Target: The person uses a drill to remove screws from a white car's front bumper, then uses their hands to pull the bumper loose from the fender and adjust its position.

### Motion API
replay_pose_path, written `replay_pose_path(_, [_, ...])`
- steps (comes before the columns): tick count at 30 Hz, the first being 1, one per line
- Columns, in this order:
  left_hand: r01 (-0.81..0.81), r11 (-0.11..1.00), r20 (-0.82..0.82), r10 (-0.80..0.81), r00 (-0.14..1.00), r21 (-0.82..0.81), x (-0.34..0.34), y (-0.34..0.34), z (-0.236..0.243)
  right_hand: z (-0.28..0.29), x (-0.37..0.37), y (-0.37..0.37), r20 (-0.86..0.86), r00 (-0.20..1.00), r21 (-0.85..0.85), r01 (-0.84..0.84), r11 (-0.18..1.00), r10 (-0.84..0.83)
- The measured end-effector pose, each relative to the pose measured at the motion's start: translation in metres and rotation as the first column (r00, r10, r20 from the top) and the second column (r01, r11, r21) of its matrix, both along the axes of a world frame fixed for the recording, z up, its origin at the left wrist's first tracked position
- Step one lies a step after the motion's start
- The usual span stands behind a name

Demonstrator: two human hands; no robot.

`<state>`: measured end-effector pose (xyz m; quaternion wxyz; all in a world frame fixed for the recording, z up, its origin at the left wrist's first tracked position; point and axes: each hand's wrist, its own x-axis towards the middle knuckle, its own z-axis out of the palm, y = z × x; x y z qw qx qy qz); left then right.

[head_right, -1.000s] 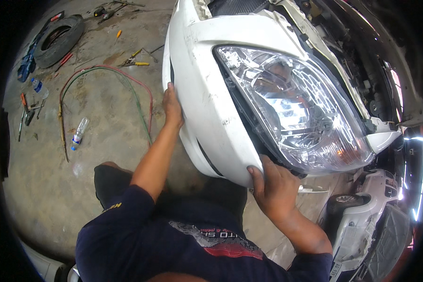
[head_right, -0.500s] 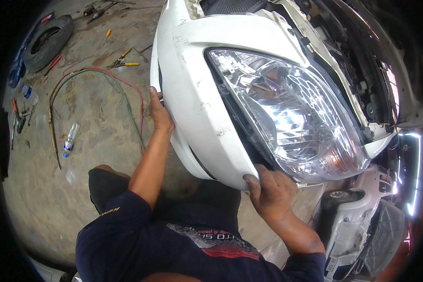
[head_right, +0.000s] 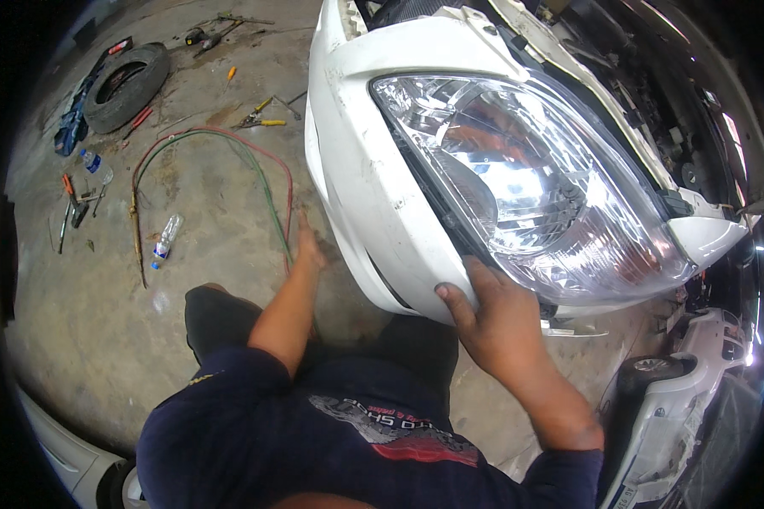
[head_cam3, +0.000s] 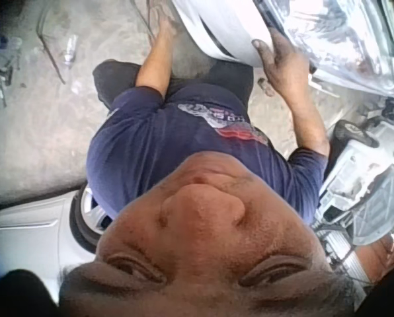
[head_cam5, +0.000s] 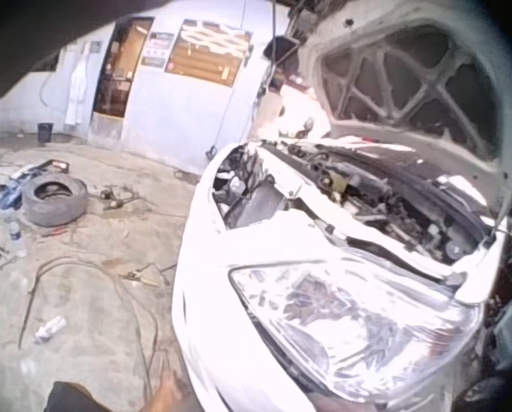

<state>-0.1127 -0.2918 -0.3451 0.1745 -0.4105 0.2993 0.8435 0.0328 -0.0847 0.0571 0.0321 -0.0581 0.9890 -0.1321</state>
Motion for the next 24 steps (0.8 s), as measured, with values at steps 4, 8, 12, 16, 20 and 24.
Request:
replay_pose_path(4, [0.102,0.866,-0.153,-0.030,0.988,0.489,0.013,0.018,-0.067,0.035,-0.023,-0.020,0.256,0.952,-0.145,-0.137,0.980,0.171])
replay_pose_path(8, [0.184,0.923,-0.113,-0.155,0.981,0.338,0.008,0.016,-0.053,0.020,-0.056,-0.021,0.257,0.951,-0.163,-0.131,0.978,0.171])
replay_pose_path(12, [0.231,0.954,-0.079,-0.220,0.972,0.191,0.018,0.016,-0.013,0.031,-0.090,-0.062,0.341,0.934,-0.181,-0.046,0.982,0.106])
replay_pose_path(16, [0.077,0.987,-0.169,-0.053,0.984,0.139,0.006,0.029,0.002,0.023,-0.139,-0.084,0.420,0.907,-0.297,0.117,0.948,0.019])
replay_pose_path(20, [-0.118,0.988,-0.346,0.076,0.935,-0.103,-0.015,0.029,-0.010,0.001,-0.167,-0.109,0.450,0.893,-0.582,0.282,0.762,0.014])
replay_pose_path(24, [-0.217,0.745,-0.495,-0.171,0.852,-0.630,0.020,0.051,0.092,0.002,-0.160,-0.101,0.535,0.837,-0.713,0.373,0.594,0.116])
